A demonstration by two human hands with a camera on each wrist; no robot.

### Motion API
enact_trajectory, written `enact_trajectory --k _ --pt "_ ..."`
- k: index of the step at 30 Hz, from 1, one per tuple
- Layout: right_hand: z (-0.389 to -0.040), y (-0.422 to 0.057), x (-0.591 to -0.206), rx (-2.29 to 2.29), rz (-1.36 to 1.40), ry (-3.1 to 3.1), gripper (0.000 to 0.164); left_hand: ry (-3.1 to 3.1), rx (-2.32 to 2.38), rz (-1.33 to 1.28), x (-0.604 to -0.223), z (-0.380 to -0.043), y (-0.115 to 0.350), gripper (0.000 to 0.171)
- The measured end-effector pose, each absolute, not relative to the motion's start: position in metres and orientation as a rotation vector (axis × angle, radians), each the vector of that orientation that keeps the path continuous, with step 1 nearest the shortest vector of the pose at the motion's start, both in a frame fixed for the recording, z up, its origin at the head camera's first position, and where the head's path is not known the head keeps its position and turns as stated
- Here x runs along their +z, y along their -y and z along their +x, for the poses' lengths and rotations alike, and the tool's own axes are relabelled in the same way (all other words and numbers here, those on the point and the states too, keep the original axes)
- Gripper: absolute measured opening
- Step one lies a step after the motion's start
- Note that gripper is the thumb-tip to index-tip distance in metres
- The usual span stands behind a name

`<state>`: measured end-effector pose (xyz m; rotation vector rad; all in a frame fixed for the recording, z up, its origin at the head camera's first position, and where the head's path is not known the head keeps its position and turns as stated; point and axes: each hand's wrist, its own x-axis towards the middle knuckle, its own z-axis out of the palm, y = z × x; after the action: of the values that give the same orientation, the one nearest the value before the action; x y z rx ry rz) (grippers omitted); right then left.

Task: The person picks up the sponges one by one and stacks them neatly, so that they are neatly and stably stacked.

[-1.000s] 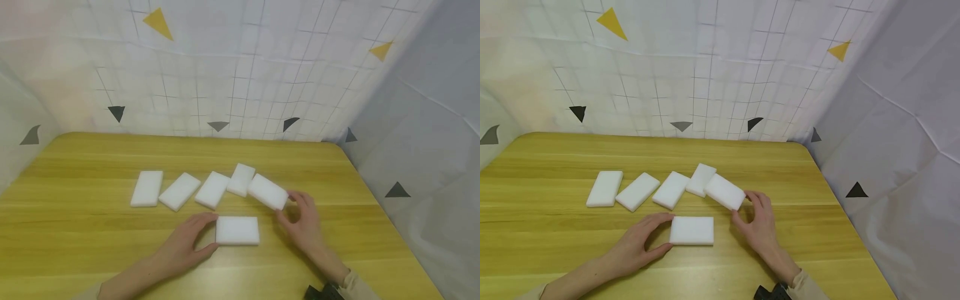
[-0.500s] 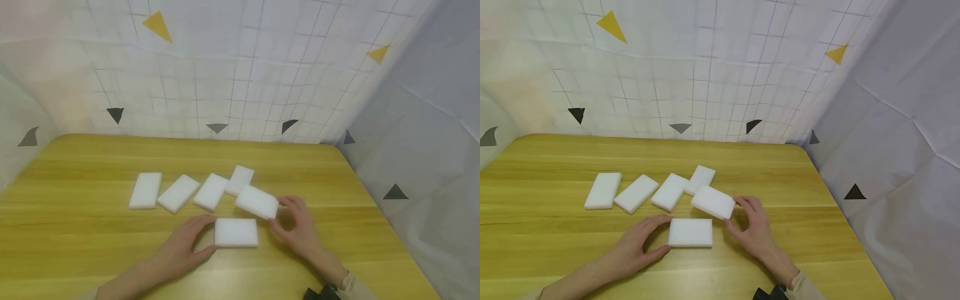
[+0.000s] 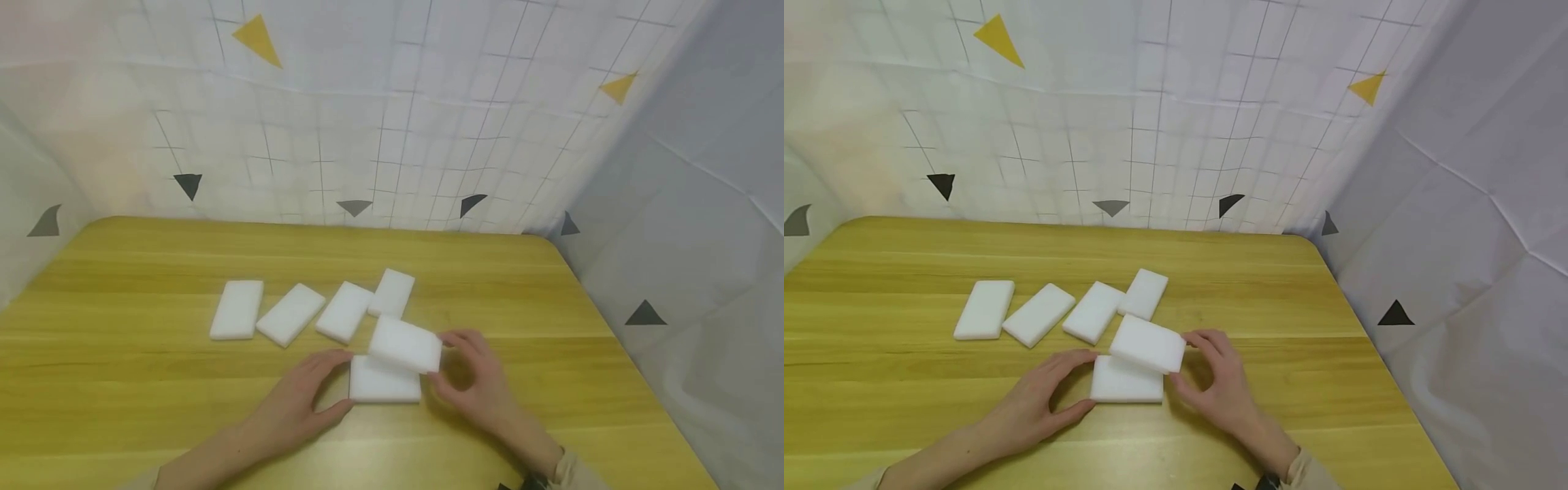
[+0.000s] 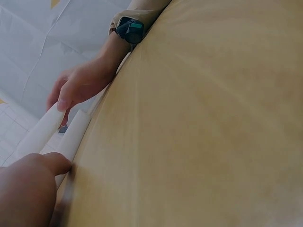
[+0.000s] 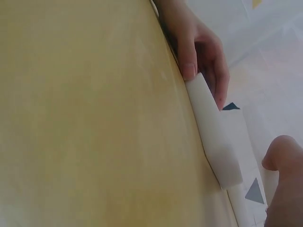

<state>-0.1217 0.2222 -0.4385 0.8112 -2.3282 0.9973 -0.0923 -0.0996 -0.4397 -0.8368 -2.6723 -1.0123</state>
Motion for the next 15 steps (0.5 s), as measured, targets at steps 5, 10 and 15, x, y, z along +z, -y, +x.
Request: enact_trajectory --k 5,10,15 --pt "-0.1184 -0.2179 -0.4379 1.028 0.867 2.3 0.058 2.677 -1.017 -0.843 -0.4394 -0.0925 0.0995 0.063" --pt "-0.1188 -0.2171 -0.4371 1.024 0.921 2.312 0.06 2.667 -1.006 -0.843 -0.4402 -0.0931 0.0994 0.063" --pt "-0.1197 -0.2177 -0.4379 1.002 0.982 2.322 0.061 2.663 -1.007 -0.843 -0.4398 -0.0929 0.0992 0.063"
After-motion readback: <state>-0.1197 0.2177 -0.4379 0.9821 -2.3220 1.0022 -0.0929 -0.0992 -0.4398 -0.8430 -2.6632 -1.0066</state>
